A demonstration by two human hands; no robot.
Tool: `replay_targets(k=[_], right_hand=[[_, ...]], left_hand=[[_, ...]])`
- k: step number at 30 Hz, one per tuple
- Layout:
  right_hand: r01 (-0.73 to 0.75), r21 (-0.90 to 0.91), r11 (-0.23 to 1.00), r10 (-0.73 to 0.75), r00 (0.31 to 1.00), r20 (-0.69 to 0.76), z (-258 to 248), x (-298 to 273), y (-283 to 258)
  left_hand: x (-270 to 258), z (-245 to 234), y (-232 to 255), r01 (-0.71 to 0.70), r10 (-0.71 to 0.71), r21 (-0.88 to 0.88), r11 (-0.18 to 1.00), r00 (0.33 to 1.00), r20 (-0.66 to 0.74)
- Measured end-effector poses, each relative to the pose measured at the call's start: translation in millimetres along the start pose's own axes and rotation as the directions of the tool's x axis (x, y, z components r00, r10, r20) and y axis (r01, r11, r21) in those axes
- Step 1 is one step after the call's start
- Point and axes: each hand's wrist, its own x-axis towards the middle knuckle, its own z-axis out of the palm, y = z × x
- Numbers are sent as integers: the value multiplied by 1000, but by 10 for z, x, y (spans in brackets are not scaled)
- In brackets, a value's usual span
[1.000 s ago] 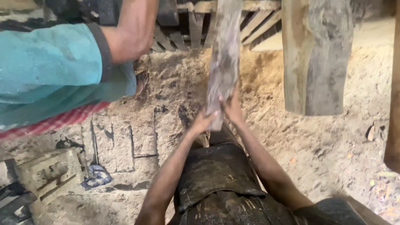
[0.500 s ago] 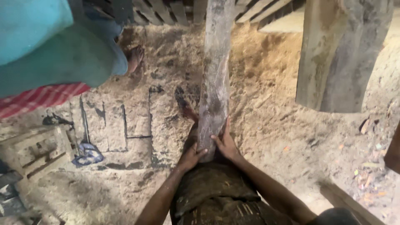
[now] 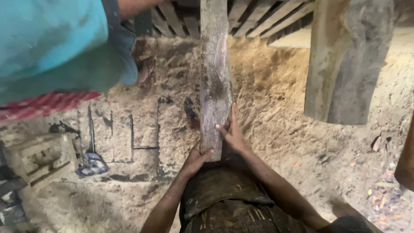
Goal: The person positions and guides a wood log through a large mechanical saw, then removes the resulting slab and repeats the process with additional wood pieces.
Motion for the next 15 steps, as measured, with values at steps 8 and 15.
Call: replay_targets(k=[8, 15], right_hand=[[-116, -8, 993, 115, 990, -79, -165, 1075, -229], [80, 112, 991, -58, 981, -186, -419, 2342, -1030]], left_hand=[[696, -211, 374, 43, 6, 319, 947, 989, -151], [1871, -86, 1107, -217, 254, 158, 963, 926, -278]])
